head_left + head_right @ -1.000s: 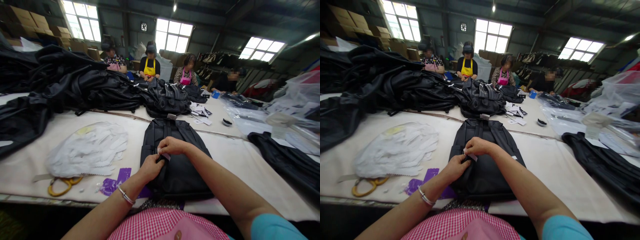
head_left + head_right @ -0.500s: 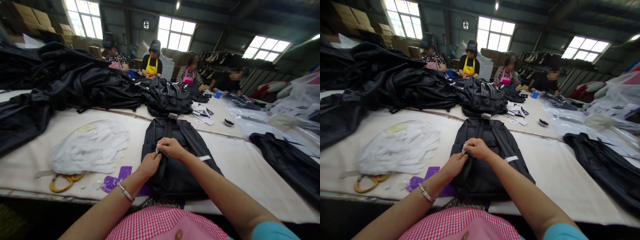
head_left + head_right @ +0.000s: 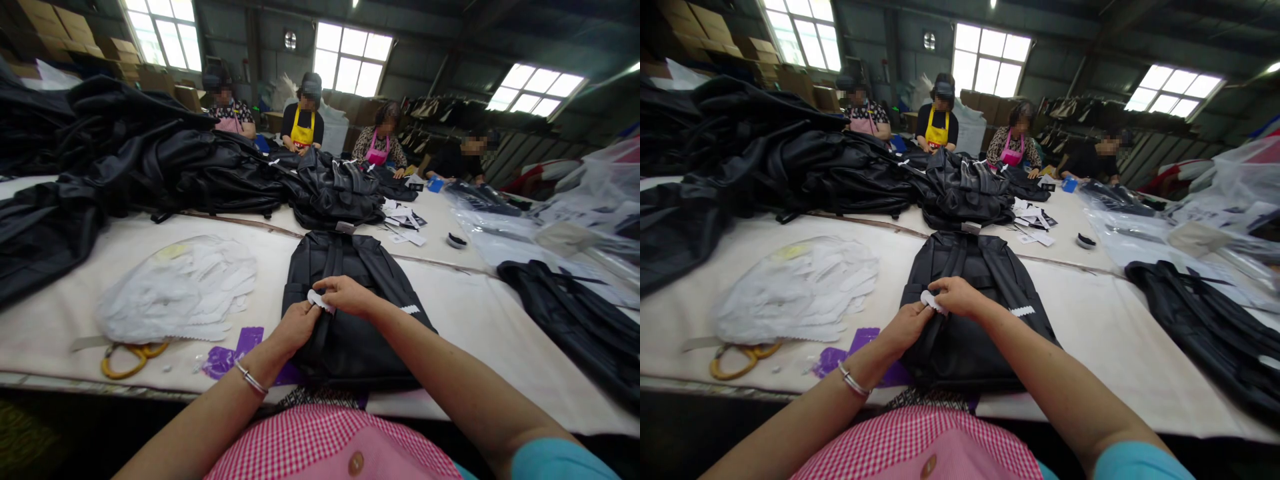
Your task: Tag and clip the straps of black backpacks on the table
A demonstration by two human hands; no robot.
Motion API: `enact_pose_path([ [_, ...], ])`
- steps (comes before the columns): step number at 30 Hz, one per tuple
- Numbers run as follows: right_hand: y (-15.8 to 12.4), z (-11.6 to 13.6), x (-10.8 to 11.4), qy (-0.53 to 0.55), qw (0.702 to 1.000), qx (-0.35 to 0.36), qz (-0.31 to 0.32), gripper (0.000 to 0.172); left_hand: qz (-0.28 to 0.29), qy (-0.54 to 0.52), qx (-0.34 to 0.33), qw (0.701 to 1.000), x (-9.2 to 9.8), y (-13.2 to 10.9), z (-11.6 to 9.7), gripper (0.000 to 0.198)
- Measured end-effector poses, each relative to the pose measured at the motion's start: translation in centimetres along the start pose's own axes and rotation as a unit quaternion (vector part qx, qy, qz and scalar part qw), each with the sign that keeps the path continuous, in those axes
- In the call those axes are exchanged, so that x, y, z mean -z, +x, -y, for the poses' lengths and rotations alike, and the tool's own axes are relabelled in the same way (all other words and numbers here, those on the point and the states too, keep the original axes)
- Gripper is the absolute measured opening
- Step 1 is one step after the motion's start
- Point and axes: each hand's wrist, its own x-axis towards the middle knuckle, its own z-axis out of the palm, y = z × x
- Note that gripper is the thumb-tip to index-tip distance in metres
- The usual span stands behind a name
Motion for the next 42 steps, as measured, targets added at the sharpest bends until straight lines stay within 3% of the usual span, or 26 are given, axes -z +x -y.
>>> enact_pose_path([
  [5, 0.3, 1.1, 0.6, -0.019, 0.998, -0.052, 0.039, 0.057, 0.009, 0.006, 0.0, 1.0, -0.1, -0.1, -0.1, 0.042],
  [12, 1.2, 1.5, 0.7, -0.029, 0.992, -0.109, 0.058, 0.04, 0.021, 0.018, -0.002, 1.0, -0.3, 0.2, 1.0, 0.043],
  [27, 1.2, 0.5, 0.6, 0.115, 0.988, -0.085, 0.061, 0.027, 0.028, 0.023, 0.007, 0.999, -0.2, 0.2, 0.9, 0.046],
  [30, 1.5, 0.3, 0.2, 0.099, 0.992, -0.048, 0.063, 0.019, 0.018, 0.019, -0.004, 1.0, -0.3, 0.1, 0.9, 0.043],
  [37, 1.5, -0.1, 0.1, -0.066, 0.995, 0.06, 0.043, 0.014, -0.013, 0.035, -0.024, 0.999, -0.4, 0.1, 0.9, 0.036],
  [40, 1.4, 0.3, 0.5, -0.172, 0.979, 0.114, -0.005, 0.023, -0.018, 0.078, -0.027, 0.996, -0.5, 0.1, 0.8, 0.036],
  [42, 1.4, 0.8, 0.7, -0.25, 0.953, 0.168, -0.029, 0.016, -0.02, 0.092, -0.029, 0.995, -0.6, 0.1, 0.7, 0.036],
])
